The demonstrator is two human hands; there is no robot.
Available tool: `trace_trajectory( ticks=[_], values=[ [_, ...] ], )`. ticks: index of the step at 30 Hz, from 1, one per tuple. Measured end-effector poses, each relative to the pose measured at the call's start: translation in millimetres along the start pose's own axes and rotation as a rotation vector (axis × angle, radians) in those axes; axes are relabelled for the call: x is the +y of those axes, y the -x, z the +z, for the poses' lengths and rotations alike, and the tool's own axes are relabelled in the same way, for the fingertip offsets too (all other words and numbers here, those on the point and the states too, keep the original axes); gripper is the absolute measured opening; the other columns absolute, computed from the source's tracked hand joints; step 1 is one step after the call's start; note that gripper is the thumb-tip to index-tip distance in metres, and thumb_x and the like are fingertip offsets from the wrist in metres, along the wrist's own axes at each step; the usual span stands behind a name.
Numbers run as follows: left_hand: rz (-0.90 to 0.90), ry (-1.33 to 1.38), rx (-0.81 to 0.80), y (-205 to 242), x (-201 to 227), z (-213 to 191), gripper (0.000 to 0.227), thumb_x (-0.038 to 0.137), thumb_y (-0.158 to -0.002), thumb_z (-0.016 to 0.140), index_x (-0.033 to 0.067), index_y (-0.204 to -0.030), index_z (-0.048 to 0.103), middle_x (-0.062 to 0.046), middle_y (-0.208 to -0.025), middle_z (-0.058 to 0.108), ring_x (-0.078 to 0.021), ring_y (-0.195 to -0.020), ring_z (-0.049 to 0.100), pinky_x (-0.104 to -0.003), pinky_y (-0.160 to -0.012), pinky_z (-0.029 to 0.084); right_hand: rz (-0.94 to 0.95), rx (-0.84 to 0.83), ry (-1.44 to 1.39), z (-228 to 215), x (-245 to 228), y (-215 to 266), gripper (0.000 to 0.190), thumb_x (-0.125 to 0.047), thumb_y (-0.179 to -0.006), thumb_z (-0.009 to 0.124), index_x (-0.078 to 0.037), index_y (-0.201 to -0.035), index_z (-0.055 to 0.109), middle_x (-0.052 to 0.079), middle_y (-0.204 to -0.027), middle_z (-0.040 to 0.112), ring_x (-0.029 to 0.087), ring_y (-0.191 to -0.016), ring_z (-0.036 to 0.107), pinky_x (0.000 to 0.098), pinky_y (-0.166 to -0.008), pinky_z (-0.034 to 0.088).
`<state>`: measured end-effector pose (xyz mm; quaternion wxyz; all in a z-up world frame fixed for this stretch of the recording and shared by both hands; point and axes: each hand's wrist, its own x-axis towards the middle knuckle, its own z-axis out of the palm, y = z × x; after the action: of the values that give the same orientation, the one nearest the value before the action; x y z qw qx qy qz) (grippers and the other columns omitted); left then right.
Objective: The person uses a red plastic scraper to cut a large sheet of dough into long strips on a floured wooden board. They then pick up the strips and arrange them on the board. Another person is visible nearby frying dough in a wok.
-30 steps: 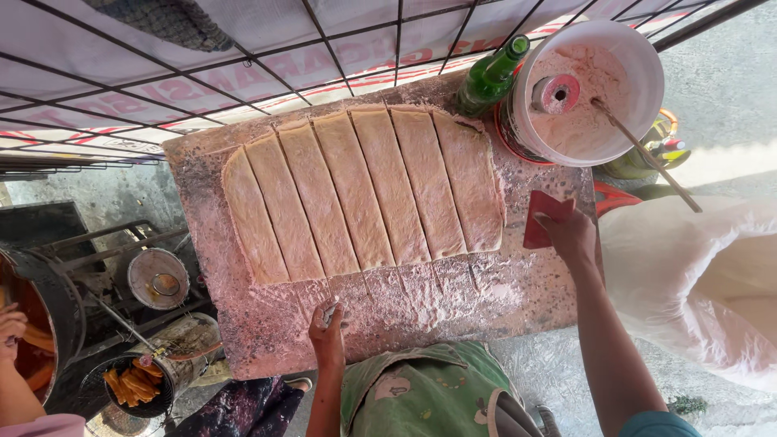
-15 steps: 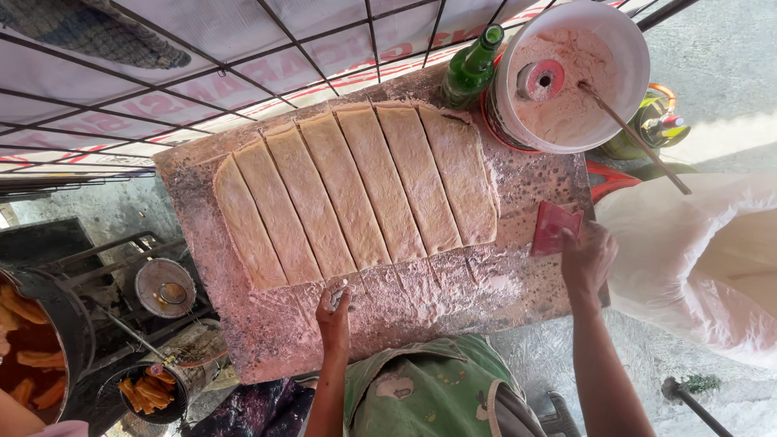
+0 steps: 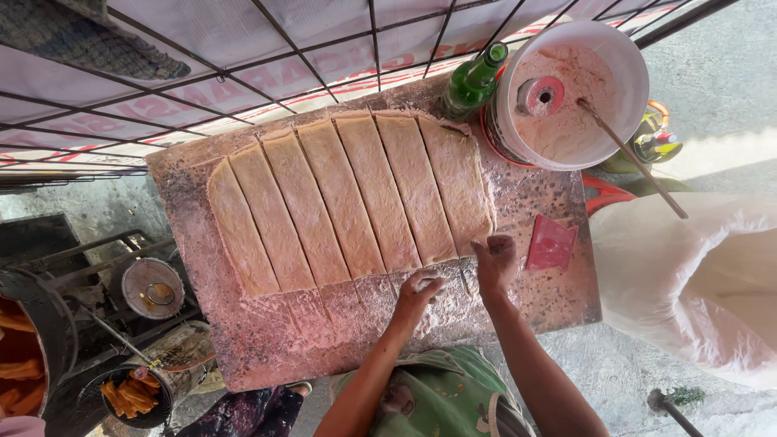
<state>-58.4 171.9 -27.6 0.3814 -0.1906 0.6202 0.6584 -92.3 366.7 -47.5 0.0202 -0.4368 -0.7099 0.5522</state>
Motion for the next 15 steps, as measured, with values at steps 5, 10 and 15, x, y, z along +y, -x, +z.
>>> trace_trajectory(
  ticks=[5, 10, 15],
  values=[
    [-0.334, 0.732, -0.116, -72, 36, 59, 0.091, 0.066, -0.094, 0.060, 0.0059, -0.156, 0.030, -0.023, -0.148, 0.052, -0.0401, -0.138, 0.053, -0.052, -0.118, 0.041, 0.393, -0.184, -0.586, -42, -26, 11, 0.061, -0.002, -0.083, 0.074, -0.004, -0.135, 0.043, 0.018, -0.110, 0.065, 0.027, -0.100, 0.069, 0.0403, -0.090, 0.058],
    [-0.165, 0.795, 0.013, -122, 97, 79, 0.066, 0.020, -0.079, 0.075, 0.0031, -0.137, 0.049, -0.022, -0.131, 0.059, -0.0400, -0.126, 0.060, -0.061, -0.103, 0.051, 0.420, -0.384, -0.522, -59, -42, -22, 0.054, -0.028, -0.095, 0.065, 0.003, -0.137, 0.047, 0.017, -0.121, 0.065, 0.029, -0.111, 0.065, 0.0423, -0.097, 0.055],
    [-0.113, 0.663, -0.139, -91, 143, 54, 0.057, 0.003, -0.082, 0.071, 0.0053, -0.136, 0.053, -0.013, -0.124, 0.065, -0.0346, -0.116, 0.062, -0.054, -0.099, 0.052, 0.686, -0.755, -0.730, 5, -70, -113, 0.077, -0.060, -0.100, 0.039, 0.004, -0.141, 0.050, 0.020, -0.131, 0.066, 0.033, -0.115, 0.066, 0.0478, -0.098, 0.051]
  ],
)
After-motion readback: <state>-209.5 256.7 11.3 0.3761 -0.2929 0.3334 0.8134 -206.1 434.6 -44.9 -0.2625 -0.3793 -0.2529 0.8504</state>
